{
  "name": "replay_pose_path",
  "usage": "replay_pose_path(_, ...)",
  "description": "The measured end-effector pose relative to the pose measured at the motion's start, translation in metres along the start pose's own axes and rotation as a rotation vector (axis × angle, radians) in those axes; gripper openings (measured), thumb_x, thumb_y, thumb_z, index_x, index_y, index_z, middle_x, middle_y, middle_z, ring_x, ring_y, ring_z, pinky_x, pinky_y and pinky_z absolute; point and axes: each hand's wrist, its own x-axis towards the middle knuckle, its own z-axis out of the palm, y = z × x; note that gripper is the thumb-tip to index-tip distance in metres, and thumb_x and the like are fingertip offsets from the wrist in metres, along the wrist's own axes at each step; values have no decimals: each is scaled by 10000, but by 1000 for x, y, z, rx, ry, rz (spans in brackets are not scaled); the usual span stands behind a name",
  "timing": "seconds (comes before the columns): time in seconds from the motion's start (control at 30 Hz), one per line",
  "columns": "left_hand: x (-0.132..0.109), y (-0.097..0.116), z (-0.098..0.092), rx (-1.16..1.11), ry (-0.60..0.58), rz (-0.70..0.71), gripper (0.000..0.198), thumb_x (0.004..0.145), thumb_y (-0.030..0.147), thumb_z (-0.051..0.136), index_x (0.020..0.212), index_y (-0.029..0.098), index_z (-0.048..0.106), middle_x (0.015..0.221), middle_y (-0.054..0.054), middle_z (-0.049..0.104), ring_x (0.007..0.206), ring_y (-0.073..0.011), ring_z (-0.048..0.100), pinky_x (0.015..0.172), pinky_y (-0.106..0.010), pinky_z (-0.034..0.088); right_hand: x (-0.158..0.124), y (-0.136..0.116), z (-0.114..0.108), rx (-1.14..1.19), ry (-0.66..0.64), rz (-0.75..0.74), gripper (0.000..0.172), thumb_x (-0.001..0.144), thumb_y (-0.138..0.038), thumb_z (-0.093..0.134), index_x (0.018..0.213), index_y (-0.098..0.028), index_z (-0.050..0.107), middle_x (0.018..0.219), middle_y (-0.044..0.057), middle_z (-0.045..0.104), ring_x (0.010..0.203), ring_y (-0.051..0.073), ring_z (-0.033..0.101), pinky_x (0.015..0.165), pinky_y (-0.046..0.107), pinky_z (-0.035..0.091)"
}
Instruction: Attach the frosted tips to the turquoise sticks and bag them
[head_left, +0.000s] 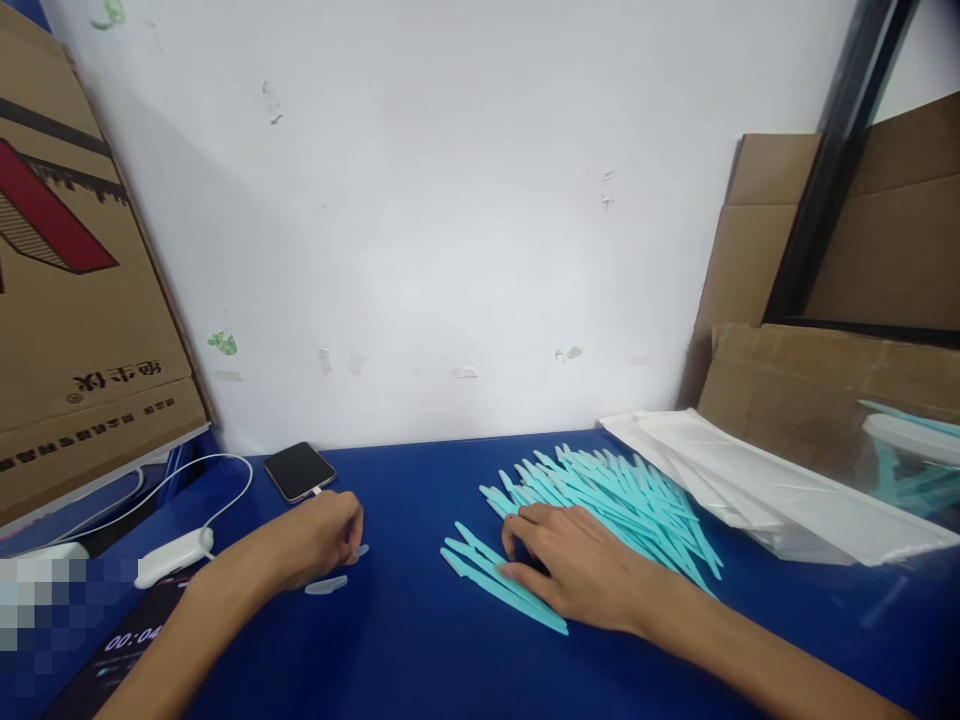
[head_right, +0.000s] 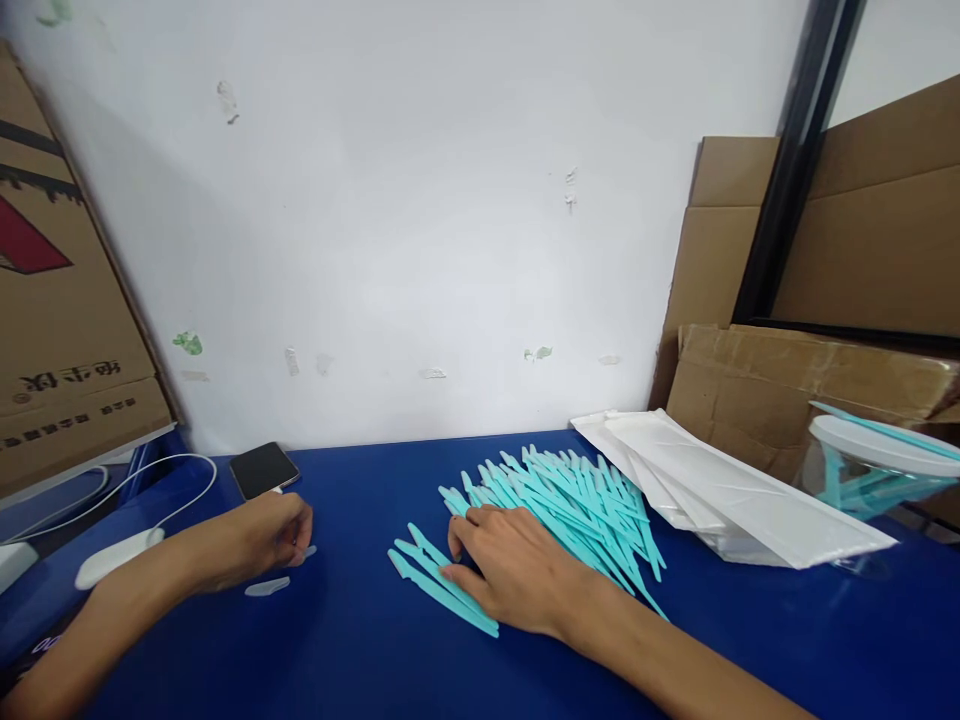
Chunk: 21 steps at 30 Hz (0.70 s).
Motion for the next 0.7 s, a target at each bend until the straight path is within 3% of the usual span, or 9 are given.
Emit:
replay_pose_path(0.13, 3, 15, 0, -34, -77, 98, 112, 793, 205, 539, 781, 229, 648, 815, -11, 705, 741, -190, 663, 598, -256, 440, 0, 3, -3, -5, -2, 9, 145, 974, -334, 519, 943, -232, 617, 956, 9, 692, 812, 182, 639, 634, 300, 362)
replay_pose_path(0.4, 11, 60, 24, 47, 220, 402, 238, 1020, 290, 366, 1072, 253, 596, 1022, -40, 647, 950, -207, 600, 791, -307, 457, -2, 1, -11, -25, -44, 13, 80, 941, -266, 564, 930, -213, 624, 980, 19, 705, 871, 191, 640, 672, 297, 388)
replay_pose_path(0.7, 12, 63, 40, 47, 266, 444, 343, 1044, 237, 331, 1245, 286, 605, 1090, -50, 615, 895, -172, 619, 759, -280, 480, -6, 3, -15, -74, -59, 15, 94, 921, -241, 553, 887, -206, 632, 892, 28, 698, 774, 191, 629, 634, 305, 380)
